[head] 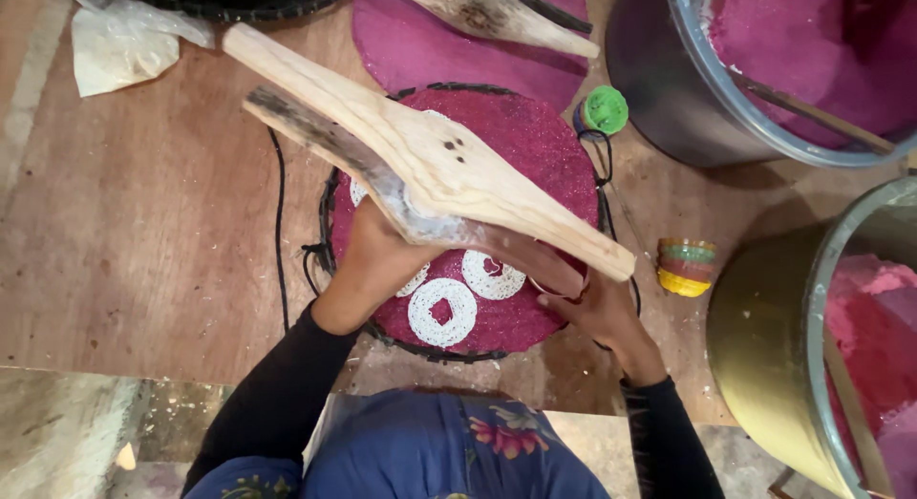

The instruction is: The person is making traditional snacks by placing white rings onto a pink dough base and using a wooden tool to press them into place.

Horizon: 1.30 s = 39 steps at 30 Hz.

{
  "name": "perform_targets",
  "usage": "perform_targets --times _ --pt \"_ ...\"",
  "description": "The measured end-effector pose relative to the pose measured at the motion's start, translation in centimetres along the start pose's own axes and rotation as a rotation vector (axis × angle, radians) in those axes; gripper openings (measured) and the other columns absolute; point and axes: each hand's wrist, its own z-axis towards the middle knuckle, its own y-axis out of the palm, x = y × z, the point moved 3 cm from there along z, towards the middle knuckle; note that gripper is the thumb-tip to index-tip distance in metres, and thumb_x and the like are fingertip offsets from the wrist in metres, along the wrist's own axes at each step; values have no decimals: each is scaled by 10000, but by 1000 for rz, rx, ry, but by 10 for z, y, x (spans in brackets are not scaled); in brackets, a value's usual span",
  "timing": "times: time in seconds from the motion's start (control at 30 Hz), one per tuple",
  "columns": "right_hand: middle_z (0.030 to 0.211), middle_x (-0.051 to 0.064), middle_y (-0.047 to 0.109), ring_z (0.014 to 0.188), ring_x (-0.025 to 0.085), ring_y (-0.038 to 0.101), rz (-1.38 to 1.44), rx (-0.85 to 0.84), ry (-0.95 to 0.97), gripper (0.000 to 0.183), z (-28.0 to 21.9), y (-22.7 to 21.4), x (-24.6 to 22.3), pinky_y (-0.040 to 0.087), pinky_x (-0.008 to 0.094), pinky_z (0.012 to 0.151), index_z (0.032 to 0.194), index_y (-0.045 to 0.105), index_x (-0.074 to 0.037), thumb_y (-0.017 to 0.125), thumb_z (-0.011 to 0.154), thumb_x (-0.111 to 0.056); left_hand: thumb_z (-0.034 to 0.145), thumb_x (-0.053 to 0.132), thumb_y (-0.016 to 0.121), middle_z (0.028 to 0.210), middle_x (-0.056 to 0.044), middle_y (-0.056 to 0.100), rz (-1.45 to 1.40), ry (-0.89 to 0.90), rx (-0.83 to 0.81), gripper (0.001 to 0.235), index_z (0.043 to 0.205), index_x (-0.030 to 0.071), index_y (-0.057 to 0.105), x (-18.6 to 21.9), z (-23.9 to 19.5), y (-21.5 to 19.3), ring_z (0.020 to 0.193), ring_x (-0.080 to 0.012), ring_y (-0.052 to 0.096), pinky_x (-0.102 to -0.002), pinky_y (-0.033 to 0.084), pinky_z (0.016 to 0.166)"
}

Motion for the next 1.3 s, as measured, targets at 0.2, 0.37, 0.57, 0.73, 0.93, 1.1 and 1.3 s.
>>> perform_targets --times 0.2,0.37,0.57,0.73,0.93,1.1,1.3 --pt "1570 111 491 1456 247 462 897 -131 200 916 -19 -17 -20 392 380 1181 1572 358 -42 798 860 -415 737 378 894 989 -86 786 535 -17 -201 490 1133 129 750 32 -6 14 898 -234 769 -357 597 773" --pt "1106 124 688 1003 230 658 819 -520 238 644 -29 22 -47 558 389 875 1330 587 13 837 850 -336 733 328 860 820 -83 713 862 93 -198 321 950 130 729 44 -17 29 877 -282 709 -476 496 861" --pt "1047 57 698 824 146 576 565 -114 255 379 42 -19 10 428 269 675 1259 691 19 652 1038 -286 871 304 793 1248 -162 639 793 243 321 521 1294 58 615 24 -69 -60 1185 -351 587 -472 461 1038" --pt "1025 104 724 866 197 694 796 1 228 333 98 -37 87 544 299 698 1175 650 9 722 894 -156 816 379 737 1351 -220 520 1114 -47 344 609 1345 100 623 -31 -129 -80 1292 -431 393 -593 309 1038" --pt "1028 120 719 862 204 684 818 48 335 371 113 -16 122 518 314 710 1208 643 28 715 907 -175 861 387 696 1432 -183 446 1051 -237 383 636 1409 92 566 -68 -154 -61 1333 -414 333 -589 248 1045" --pt "1038 112 690 872 205 661 830 79 281 452 96 -15 95 507 317 727 1303 580 23 694 917 -183 919 400 642 1456 -234 420 836 -127 526 610 1417 64 539 -84 -138 -68 1314 -447 344 -619 231 1068" --pt "1089 109 635 972 212 642 1045 143 190 538 23 -14 45 532 334 832 1412 507 2 670 934 -182 1026 370 576 1235 -224 592 443 -152 414 427 1255 10 585 -130 -36 -142 1157 -371 569 -446 446 986"
